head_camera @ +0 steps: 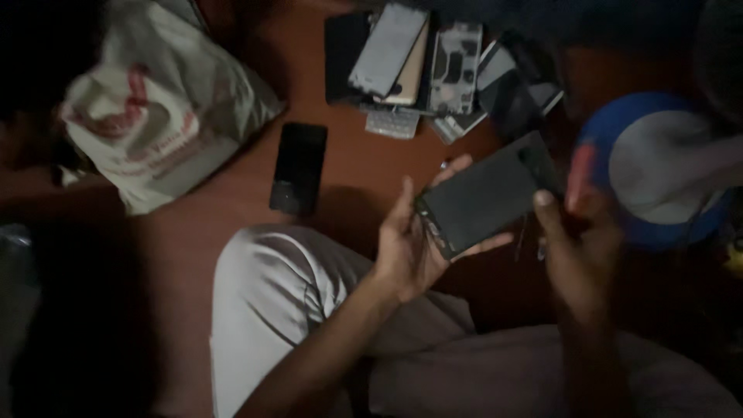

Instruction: The person sits on the floor and uses an orange utility knife to scrape adhesive residue from the back of a smartphone chassis. They hold the device in one hand and carefully scrape the surface with the tool in the other, occasionally rotating the phone to access different areas.

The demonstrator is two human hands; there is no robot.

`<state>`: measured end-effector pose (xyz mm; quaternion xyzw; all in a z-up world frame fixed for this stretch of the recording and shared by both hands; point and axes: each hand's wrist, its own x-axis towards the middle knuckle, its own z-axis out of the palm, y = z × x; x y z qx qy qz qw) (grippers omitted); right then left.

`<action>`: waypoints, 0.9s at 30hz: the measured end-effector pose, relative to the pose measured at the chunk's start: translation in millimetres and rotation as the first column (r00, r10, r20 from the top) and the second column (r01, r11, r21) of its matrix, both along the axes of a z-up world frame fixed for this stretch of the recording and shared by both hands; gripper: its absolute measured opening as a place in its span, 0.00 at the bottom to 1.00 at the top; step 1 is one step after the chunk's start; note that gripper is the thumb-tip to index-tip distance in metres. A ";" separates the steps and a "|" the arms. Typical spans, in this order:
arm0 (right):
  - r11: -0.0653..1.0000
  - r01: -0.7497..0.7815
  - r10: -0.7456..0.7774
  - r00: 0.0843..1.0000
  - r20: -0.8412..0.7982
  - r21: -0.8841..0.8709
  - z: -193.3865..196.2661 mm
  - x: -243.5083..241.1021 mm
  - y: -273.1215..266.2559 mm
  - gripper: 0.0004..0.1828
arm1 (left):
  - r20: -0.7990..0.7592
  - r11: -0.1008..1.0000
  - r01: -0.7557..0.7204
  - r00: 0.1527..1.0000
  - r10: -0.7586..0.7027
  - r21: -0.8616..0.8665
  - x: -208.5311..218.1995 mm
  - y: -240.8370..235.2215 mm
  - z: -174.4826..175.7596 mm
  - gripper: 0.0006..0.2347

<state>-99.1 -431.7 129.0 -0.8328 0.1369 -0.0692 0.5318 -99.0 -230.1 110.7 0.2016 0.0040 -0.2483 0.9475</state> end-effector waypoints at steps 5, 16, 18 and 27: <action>0.843 0.062 -0.072 0.997 -0.001 0.535 -31.3 23.6 -8.0 0.08 | -0.092 0.505 -0.026 0.974 0.208 0.862 67.6 17.1 -53.0 0.30; 0.936 0.065 -0.115 0.985 0.125 0.346 -79.5 45.1 -9.0 0.08 | 0.263 -0.616 -0.273 0.959 -0.110 0.739 230.7 70.6 -76.8 0.40; 0.930 0.017 -0.075 0.987 0.144 0.368 -63.4 60.7 5.2 0.08 | 0.359 -0.567 -0.324 0.932 -0.053 0.758 237.5 83.3 -91.3 0.35; 0.997 -0.083 0.083 0.971 0.223 -0.007 -84.0 246.0 85.4 0.13 | 0.139 0.711 -0.567 0.812 0.567 0.416 92.6 152.2 -83.7 0.19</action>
